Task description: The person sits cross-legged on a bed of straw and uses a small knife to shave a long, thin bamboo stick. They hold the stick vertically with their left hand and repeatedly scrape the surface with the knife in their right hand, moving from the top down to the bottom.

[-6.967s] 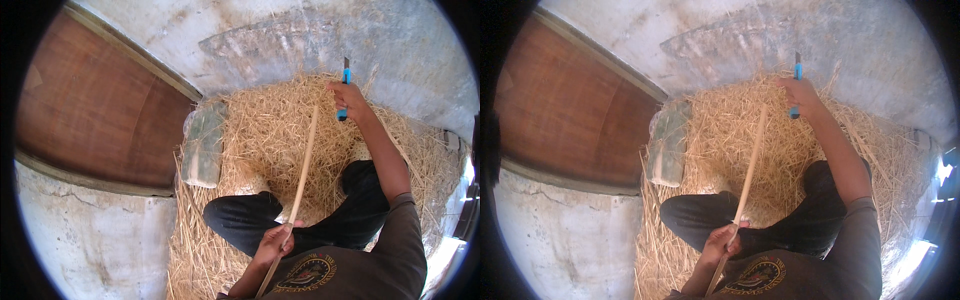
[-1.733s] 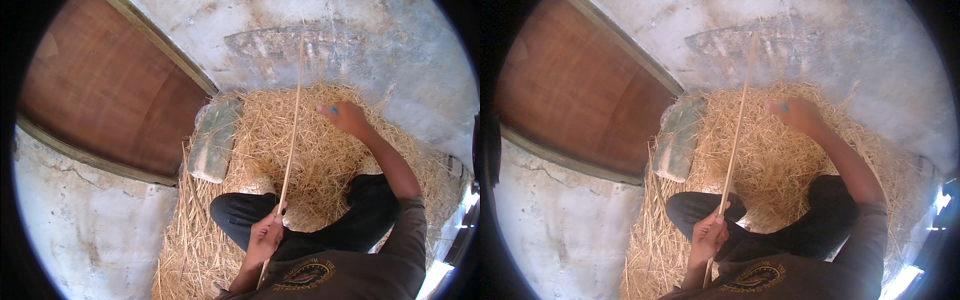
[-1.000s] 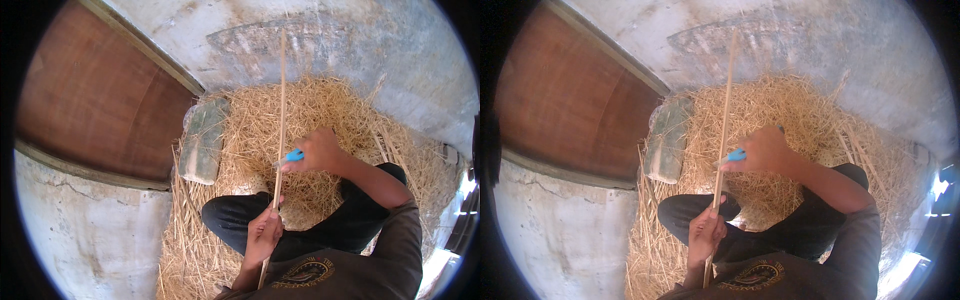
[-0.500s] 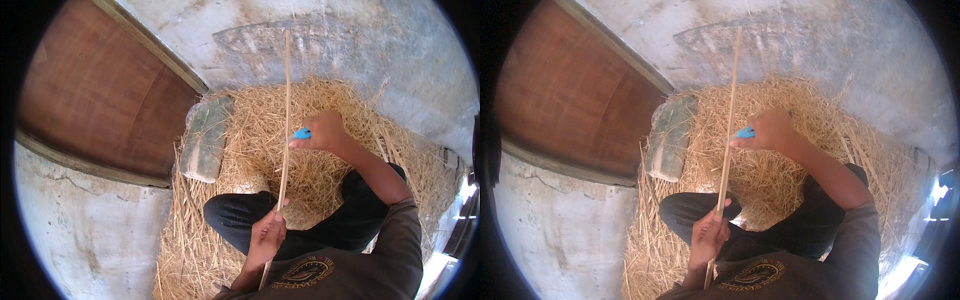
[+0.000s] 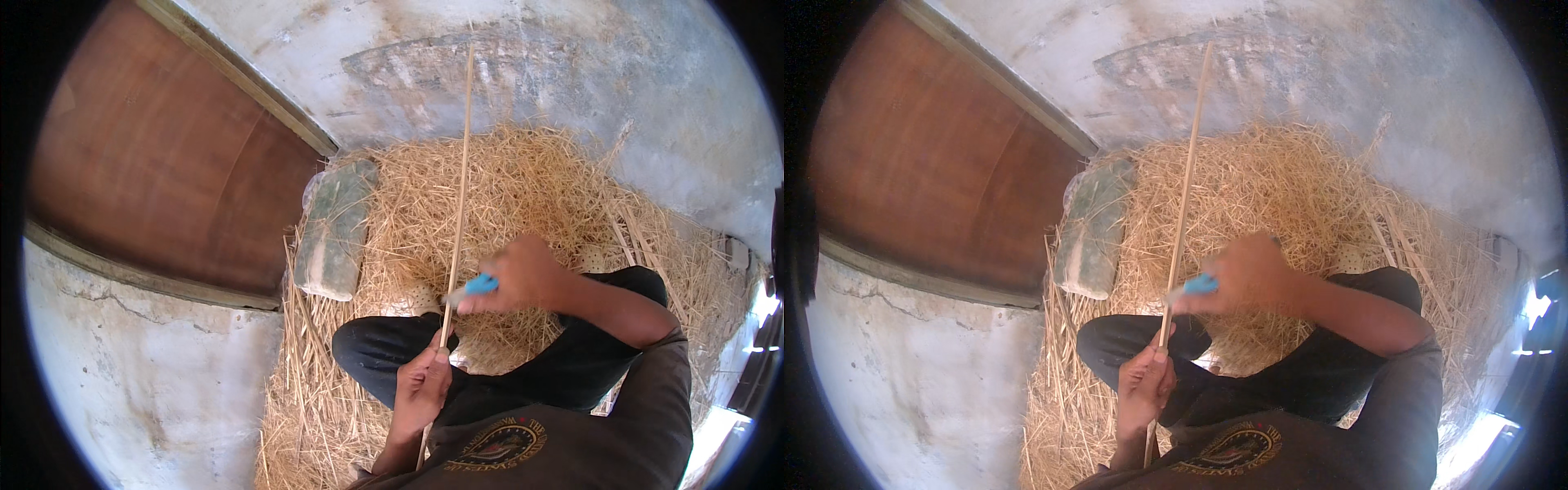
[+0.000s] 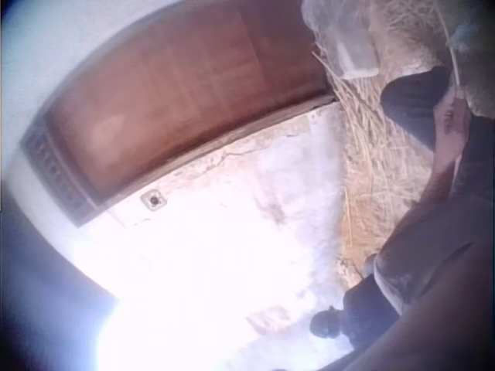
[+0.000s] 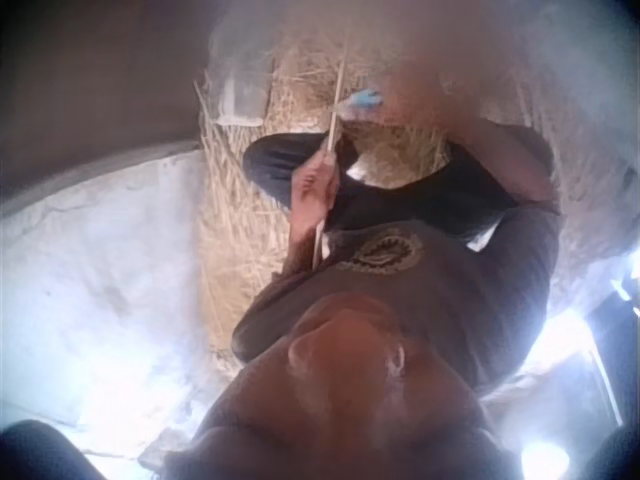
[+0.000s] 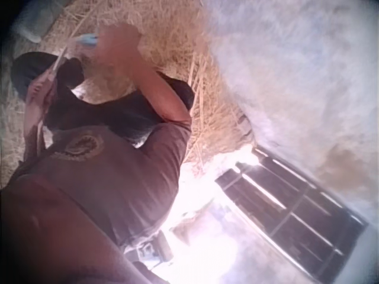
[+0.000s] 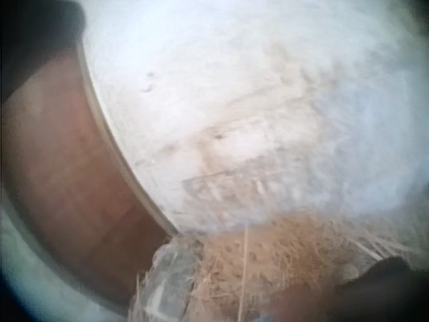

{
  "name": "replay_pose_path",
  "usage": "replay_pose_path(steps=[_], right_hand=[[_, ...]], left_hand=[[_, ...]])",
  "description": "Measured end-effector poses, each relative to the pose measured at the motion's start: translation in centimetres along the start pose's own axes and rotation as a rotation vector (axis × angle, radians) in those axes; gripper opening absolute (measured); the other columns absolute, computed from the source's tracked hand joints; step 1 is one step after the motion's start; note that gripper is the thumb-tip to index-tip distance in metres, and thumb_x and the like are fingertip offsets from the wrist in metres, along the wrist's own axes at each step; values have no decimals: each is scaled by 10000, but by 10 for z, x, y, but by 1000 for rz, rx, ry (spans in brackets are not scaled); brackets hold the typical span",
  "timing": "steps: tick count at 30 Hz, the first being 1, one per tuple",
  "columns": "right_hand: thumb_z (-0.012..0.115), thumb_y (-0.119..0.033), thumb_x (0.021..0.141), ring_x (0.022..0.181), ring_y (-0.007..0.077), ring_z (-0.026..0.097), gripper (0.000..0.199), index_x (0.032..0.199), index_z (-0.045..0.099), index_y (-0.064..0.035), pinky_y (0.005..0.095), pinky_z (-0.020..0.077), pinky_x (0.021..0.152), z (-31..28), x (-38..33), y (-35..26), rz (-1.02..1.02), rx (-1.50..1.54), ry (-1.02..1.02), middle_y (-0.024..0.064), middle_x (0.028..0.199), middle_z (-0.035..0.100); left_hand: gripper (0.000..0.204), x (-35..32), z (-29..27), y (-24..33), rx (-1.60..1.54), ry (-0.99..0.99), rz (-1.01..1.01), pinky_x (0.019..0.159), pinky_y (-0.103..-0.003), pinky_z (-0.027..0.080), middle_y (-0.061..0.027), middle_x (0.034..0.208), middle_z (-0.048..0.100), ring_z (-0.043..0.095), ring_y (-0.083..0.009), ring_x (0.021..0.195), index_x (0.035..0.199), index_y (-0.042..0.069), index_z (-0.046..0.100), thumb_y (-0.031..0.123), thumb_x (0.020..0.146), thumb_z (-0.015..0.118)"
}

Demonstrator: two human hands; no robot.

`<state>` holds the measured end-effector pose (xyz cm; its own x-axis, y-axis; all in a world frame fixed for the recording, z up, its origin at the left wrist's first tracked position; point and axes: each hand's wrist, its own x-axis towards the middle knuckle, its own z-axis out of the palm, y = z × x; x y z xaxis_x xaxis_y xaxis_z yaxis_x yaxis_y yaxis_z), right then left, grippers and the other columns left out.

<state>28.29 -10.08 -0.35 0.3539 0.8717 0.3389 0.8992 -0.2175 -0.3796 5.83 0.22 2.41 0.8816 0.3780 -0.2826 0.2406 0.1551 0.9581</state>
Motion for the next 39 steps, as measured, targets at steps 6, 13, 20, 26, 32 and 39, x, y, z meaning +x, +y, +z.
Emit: replay_pose_path(steps=[6, 13, 20, 26, 32, 39], right_hand=[[432, -839, 739, 419, 276, 567, 820, 578, 643, -63, 416, 422, 419, 1, 16, 22, 233, 27, -60, 110, 448, 526], [496, -773, 772, 388, 246, 540, 746, 501, 566, -82, 371, 412, 386, 12, 18, 28, 227, -41, 34, 97, 408, 471], [501, -823, 710, 402, 272, 555, 781, 522, 586, -69, 394, 417, 398, 9, 9, 5, 1, -43, -61, 102, 422, 495], [478, -856, 682, 406, 261, 562, 796, 531, 603, -85, 402, 419, 404, 13, 23, 19, -4, -87, 56, 91, 430, 507], [460, -882, 662, 414, 224, 550, 797, 554, 623, -110, 374, 396, 396, 13, 36, 51, 152, -142, -31, 48, 437, 497], [458, -766, 804, 482, 228, 546, 750, 586, 592, -61, 395, 429, 468, 6, 59, 116, 464, -261, 188, 73, 504, 524]], left_hand=[[410, -3, 14, 5, 127, 62, 40, 480, -168, 260, 89, 627, 397, 337, 3, 540, 1385, 8, 438, 158, 1005, 465], [401, -8, 15, 7, 262, 82, 112, 545, -161, 280, 89, 681, 406, 346, 2, 621, 1368, -7, 457, 137, 995, 483], [401, -13, 19, 7, 253, 128, 88, 548, -163, 287, 86, 691, 412, 352, 0, 623, 1368, -9, 456, 140, 997, 477], [402, -1, 12, 3, 299, 123, 183, 548, -171, 299, 74, 690, 428, 368, -8, 622, 1368, -11, 455, 151, 1000, 467], [402, -6, 10, 4, 233, 94, 126, 528, -178, 286, 76, 662, 414, 360, -8, 597, 1368, -8, 456, 153, 1001, 468], [373, -22, 14, 6, 183, 14, 29, 538, -166, 296, 69, 699, 422, 353, -6, 617, 1362, 3, 467, 88, 999, 455]])
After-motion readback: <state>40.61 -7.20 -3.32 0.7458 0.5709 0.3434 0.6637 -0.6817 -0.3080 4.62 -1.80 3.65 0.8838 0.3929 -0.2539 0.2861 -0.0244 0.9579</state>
